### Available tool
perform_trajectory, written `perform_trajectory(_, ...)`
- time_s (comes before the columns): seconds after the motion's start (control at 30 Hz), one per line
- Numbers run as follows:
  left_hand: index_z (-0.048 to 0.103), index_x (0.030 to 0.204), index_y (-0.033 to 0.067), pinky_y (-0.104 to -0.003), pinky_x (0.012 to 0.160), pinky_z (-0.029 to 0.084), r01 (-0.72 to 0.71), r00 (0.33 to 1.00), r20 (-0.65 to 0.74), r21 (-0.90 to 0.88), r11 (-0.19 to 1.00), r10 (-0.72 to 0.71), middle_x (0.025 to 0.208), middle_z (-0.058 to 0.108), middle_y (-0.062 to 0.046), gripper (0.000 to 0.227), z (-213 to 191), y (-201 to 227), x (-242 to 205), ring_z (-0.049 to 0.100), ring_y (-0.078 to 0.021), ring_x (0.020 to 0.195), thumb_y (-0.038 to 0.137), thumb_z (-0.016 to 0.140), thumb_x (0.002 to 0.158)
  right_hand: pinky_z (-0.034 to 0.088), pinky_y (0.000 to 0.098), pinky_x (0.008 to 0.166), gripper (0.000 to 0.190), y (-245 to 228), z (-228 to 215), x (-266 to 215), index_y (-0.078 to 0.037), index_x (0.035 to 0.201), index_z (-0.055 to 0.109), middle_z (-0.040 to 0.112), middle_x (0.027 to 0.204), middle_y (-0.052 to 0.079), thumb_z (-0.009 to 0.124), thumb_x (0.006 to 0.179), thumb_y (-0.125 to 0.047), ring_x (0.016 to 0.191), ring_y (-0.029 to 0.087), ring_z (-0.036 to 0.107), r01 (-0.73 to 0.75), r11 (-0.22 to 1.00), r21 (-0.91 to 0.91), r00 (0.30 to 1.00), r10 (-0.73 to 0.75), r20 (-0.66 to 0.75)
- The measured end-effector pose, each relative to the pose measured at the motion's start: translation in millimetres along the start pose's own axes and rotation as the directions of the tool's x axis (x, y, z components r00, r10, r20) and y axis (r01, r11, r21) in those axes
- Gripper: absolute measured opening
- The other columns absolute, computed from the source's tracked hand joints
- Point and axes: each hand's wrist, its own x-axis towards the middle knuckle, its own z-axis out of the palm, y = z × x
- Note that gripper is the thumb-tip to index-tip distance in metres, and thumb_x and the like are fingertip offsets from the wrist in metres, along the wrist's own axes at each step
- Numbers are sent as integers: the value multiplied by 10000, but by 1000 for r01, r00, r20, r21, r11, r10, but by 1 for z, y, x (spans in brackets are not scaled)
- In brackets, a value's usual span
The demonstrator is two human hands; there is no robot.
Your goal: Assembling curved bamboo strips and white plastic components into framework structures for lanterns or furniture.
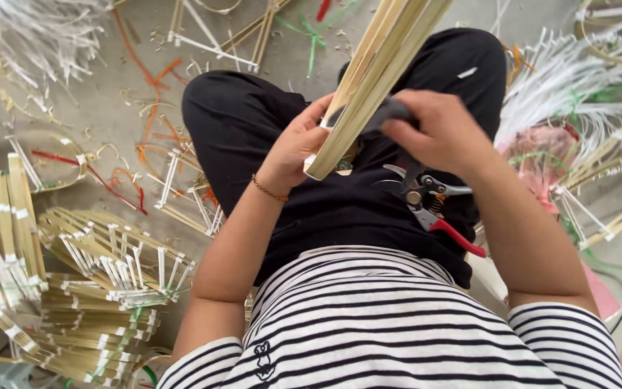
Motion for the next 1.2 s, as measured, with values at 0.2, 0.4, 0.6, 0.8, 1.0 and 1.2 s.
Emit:
perform_trajectory(0.2, 447, 1434, -55, -253, 523, 533, -5, 992, 128, -110, 994, 19, 1018, 710, -143, 430, -50, -31, -7, 671, -150, 640, 24, 654, 1066, 555, 387, 666, 293, -6, 57, 70, -73, 965, 788, 732, 787, 125, 760, 955, -365, 716, 282, 720, -160, 986, -44, 986, 162, 28)
perform_trajectory(0.4, 450, 1536, 42, -233, 552, 555, 63, 998, 6, -166, 984, -63, 993, 704, -80, 622, -18, -11, -20, 682, -106, 693, -79, 569, 937, 584, 378, 670, 361, 9, 42, 98, -19, 1044, 743, 756, 889, 110, 784, 972, -371, 800, 221, 755, -136, 981, 141, 949, 169, -264)
perform_trajectory(0.6, 410, 1569, 0, -253, 633, 602, 0, 998, 56, -206, 979, 12, 1075, 692, -95, 550, -58, -41, -8, 714, -130, 775, -47, 532, 1035, 617, 322, 690, 593, 16, 90, 97, -3, 1231, 588, 756, 948, 133, 819, 813, -355, 836, 239, 764, 87, 979, -185, 945, -140, -297)
perform_trajectory(0.8, 440, 1538, 42, -230, 576, 570, 127, 988, -67, -150, 981, -138, 1053, 699, -71, 633, -32, -26, -21, 692, -96, 745, -83, 505, 921, 605, 374, 784, 609, 57, 80, 103, 148, 1285, 591, 717, 1080, 196, 827, 923, -281, 956, 296, 726, -161, 887, 434, 946, 264, -188)
perform_trajectory(1.0, 399, 1516, 25, -244, 440, 509, -75, 987, -149, -70, 995, 64, 922, 660, -74, 592, -69, -29, 0, 638, -116, 582, -77, 488, 940, 501, 294, 962, 681, 76, 129, 60, 108, 1501, 455, 659, 1284, 217, 770, 997, -224, 1140, 190, 607, -120, 864, 488, 991, 131, 11)
perform_trajectory(1.2, 306, 1585, 94, -240, 478, 526, -415, 698, -299, 572, 708, 651, 917, 636, -78, 588, -41, 34, -30, 621, -124, 546, -13, 438, 1022, 491, 240, 598, 591, -18, 43, 34, -9, 1483, 554, 671, 1007, 78, 693, 916, -98, 679, 101, 582, -226, 44, 973, 973, -36, 228)
